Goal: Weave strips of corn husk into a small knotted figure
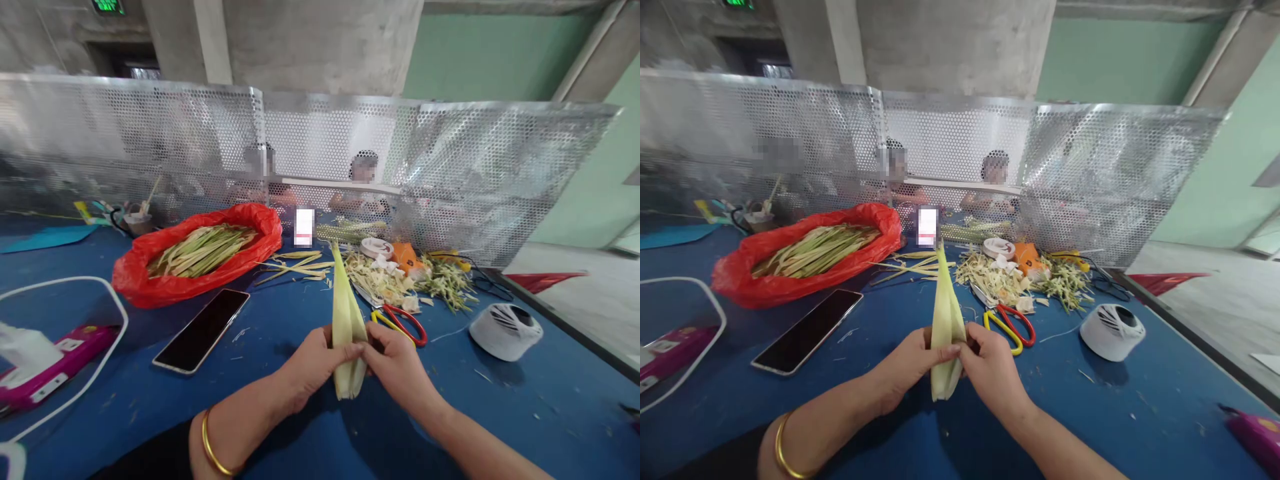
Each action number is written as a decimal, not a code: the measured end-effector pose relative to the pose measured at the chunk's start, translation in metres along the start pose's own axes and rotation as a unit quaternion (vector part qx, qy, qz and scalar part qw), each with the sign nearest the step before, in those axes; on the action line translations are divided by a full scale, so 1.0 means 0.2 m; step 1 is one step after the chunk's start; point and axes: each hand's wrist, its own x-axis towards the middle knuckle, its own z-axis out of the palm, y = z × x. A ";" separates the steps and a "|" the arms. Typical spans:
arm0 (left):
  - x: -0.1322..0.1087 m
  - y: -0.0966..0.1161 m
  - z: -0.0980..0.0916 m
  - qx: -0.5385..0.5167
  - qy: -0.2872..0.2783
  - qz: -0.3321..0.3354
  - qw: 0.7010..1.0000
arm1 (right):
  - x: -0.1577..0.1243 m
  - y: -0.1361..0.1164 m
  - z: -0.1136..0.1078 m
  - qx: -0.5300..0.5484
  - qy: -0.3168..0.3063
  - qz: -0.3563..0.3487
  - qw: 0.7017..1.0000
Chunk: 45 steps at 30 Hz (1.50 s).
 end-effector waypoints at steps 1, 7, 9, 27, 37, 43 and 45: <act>0.00 0.00 -0.01 0.001 0.016 0.005 1.000 | 0.01 0.00 -0.01 0.000 0.011 0.004 1.000; 0.02 0.02 -0.03 0.015 0.080 0.031 0.996 | 0.03 0.02 -0.06 -0.006 0.073 0.013 0.997; 0.03 0.02 -0.03 0.001 0.092 0.016 0.996 | 0.04 0.03 -0.09 -0.009 0.092 0.010 0.996; 0.15 0.22 -0.36 0.395 0.416 0.242 0.783 | 0.14 0.01 -0.17 0.149 0.100 0.098 0.979; 0.05 0.11 0.02 0.195 0.114 0.161 0.961 | 0.08 0.03 -0.02 0.093 0.004 -0.006 0.996; 0.06 0.14 0.06 0.210 0.175 0.164 0.948 | 0.08 0.03 -0.04 -0.006 0.034 -0.058 0.998; 0.06 0.14 0.06 0.196 0.179 0.164 0.950 | 0.07 0.03 -0.03 0.012 0.021 -0.050 0.998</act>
